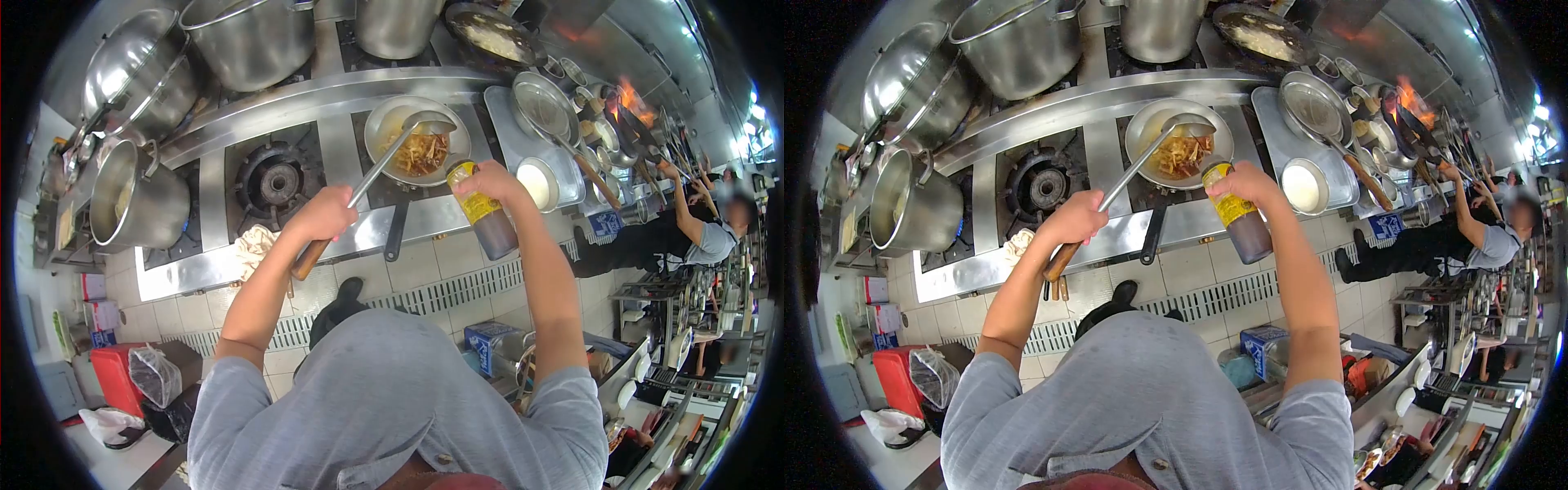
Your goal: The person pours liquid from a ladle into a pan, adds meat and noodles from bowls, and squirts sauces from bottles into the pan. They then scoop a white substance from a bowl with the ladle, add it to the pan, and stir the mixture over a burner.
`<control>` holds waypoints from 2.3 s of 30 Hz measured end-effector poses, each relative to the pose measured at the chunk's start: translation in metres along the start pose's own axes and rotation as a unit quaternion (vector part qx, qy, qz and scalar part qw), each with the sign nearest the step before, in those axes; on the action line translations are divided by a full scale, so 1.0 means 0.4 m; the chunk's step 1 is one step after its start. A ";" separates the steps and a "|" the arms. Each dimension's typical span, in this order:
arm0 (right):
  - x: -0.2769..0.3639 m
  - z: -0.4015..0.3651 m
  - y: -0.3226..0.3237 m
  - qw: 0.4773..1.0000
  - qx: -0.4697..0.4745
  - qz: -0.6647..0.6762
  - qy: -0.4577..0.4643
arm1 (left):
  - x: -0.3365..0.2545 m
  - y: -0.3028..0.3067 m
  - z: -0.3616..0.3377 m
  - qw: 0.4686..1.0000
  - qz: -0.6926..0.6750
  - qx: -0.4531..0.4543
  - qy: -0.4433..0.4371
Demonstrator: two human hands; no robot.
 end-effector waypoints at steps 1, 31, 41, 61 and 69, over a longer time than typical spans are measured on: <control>0.016 -0.004 -0.002 1.000 0.000 -0.005 0.000 | 0.006 0.000 0.001 1.000 0.013 -0.001 -0.003; -0.385 -0.750 -0.223 0.819 -0.515 0.235 0.091 | 0.255 -0.054 0.196 0.872 -0.377 0.267 0.163; -0.760 -1.488 -0.794 0.597 -0.704 0.293 -0.248 | 0.288 0.013 0.272 0.959 -0.053 0.208 0.187; -0.812 -2.239 -1.553 0.261 -0.793 0.309 -0.455 | -0.009 -0.191 -0.003 0.954 0.257 0.150 0.021; -0.734 -2.384 -1.851 0.040 -0.806 0.189 -0.559 | -0.095 -0.245 0.089 0.942 0.311 0.118 -0.035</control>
Point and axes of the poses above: each hand's wrist, its own z-axis towards the middle knuckle, its own y-axis out of the back of the hand, x = y × z, the point moved 10 cm from there along z, towards the middle knuckle, and after that the axes turned 9 degrees about -y, right-handed, at the moved point
